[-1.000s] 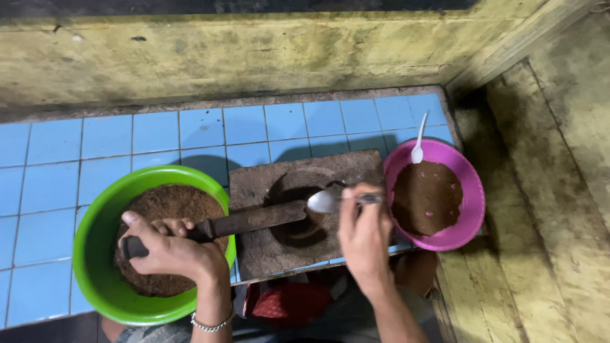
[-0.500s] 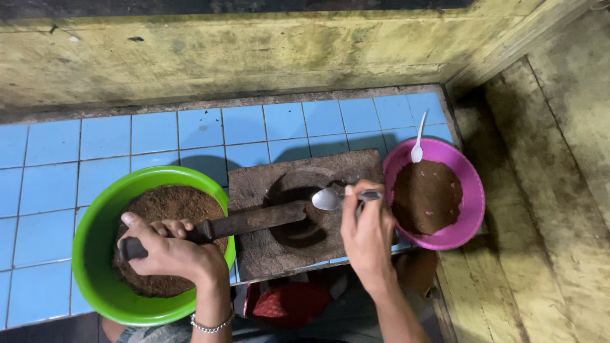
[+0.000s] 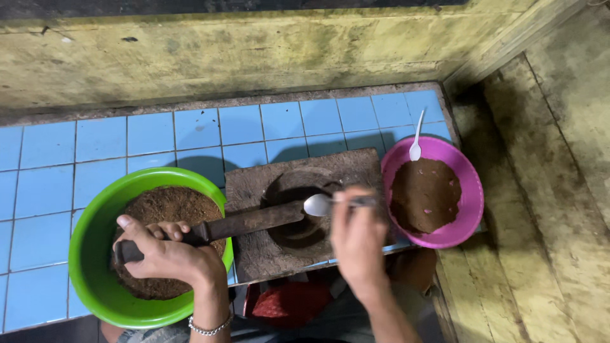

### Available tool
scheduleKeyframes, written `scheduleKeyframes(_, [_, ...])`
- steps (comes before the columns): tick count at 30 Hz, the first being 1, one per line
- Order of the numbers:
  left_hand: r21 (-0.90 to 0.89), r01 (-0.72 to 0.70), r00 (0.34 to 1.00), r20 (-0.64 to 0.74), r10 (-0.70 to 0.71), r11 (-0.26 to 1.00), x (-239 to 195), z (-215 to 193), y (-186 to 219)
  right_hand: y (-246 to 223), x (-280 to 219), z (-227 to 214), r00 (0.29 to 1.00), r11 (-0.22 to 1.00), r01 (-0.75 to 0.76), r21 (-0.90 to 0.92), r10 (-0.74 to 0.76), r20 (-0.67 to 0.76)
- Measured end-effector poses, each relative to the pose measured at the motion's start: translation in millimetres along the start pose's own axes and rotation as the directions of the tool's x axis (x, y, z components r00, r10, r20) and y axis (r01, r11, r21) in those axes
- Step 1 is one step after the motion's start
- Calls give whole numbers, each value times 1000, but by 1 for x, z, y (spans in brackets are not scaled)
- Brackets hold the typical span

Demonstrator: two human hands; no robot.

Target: The person uses a wooden pestle and mortar to grind brown grains. They repeatedly scoop grains from a green bowl into the mortar, grind them, and transfer the resulting powder into a pink bowl using a spoon.

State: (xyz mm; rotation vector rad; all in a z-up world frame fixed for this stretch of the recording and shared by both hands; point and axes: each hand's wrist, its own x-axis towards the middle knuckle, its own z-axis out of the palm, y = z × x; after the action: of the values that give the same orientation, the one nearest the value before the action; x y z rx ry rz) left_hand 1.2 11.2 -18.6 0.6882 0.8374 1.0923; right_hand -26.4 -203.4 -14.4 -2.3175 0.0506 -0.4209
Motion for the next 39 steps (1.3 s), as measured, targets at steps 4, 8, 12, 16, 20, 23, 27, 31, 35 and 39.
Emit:
scheduleKeyframes(4, [-4, -6, 1000, -7, 6, 1000, 1, -1, -1, 5, 4, 11, 975, 977, 187, -99, -173, 137])
scheduleKeyframes(8, [-2, -23, 1000, 20, 23, 1000, 0, -2, 0, 5, 10, -20, 998, 1000, 25, -19, -26, -49])
scheduleKeyframes(12, [-2, -39, 999, 17, 39, 999, -1, 0, -1, 1, 3, 1, 987, 990, 141, -23, -142, -80])
scheduleKeyframes(16, [-27, -31, 999, 8, 32, 999, 4, -6, -6, 19, 12, -15, 993, 991, 119, 59, -117, -32])
scheduleKeyframes(20, [-14, -47, 998, -30, 47, 999, 7, -7, -11, 4, 9, -15, 986, 989, 140, -45, -143, -82])
scheduleKeyframes(23, [6, -37, 999, -30, 38, 999, 6, -6, -9, 9, 4, 9, 979, 978, 202, -51, -200, 25])
scheduleKeyframes(27, [37, -30, 999, -37, 32, 999, 5, -4, -7, 28, 7, 3, 986, 986, 165, -30, -164, 34])
scheduleKeyframes(31, [64, -47, 999, -14, 48, 997, 6, -6, -10, 7, 11, -14, 980, 983, 182, -30, -184, -74])
scheduleKeyframes(35, [70, -32, 999, -6, 32, 997, 8, -7, -11, 15, 10, 12, 972, 972, 234, -33, -232, 43])
scheduleKeyframes(39, [76, -42, 999, -13, 43, 996, 15, -14, -17, 18, 33, -28, 959, 955, 284, -80, -281, 45])
